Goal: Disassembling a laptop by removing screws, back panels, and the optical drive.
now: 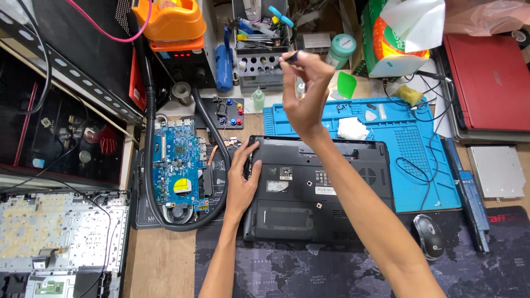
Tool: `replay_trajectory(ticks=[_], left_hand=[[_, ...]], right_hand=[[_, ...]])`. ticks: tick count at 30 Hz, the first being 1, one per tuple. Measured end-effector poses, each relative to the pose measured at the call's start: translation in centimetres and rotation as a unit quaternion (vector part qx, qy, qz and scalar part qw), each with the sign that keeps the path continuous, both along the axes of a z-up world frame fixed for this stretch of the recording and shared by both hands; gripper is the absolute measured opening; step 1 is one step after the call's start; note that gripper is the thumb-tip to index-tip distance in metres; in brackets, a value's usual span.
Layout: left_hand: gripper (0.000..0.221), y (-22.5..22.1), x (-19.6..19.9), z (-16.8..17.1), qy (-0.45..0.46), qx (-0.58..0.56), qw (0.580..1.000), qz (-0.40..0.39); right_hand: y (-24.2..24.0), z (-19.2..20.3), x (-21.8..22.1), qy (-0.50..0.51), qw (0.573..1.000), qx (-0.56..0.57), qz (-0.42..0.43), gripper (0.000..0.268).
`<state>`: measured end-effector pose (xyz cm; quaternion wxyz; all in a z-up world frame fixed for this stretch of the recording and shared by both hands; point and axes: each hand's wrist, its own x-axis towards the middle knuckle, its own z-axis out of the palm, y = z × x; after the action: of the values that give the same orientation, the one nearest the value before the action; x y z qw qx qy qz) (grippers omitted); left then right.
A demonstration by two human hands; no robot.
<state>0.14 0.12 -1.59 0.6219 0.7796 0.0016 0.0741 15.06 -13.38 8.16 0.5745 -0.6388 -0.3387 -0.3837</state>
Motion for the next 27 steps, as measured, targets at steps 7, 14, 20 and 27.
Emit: replay_trajectory(ticks=[7,14,20,27], left_hand=[[0.041,-0.1,0.1,0.2,-0.008,0.006,1.0,0.005],[0.041,-0.2,0.0,1.1,-0.023,-0.01,1.0,0.016],[0.04,-0.2,0.1,1.0,-0.026,-0.001,1.0,0.018],[0.028,-0.6,3.0,-1.8,-0.125,0.274,0.952,0.054]], right_hand=[[-2.7,-0.5,-0.4,0.058,0.997,-0.013,-0.054,0.037],[-4.7,-4.1,1.0,0.089,0.987,-0.105,-0.087,0.035],[-4.6,-4.2,0.6,0.1,0.984,-0.117,-0.092,0.033],[-5.6,-4.6,0.4,0.109,0.986,-0.067,-0.11,0.035]])
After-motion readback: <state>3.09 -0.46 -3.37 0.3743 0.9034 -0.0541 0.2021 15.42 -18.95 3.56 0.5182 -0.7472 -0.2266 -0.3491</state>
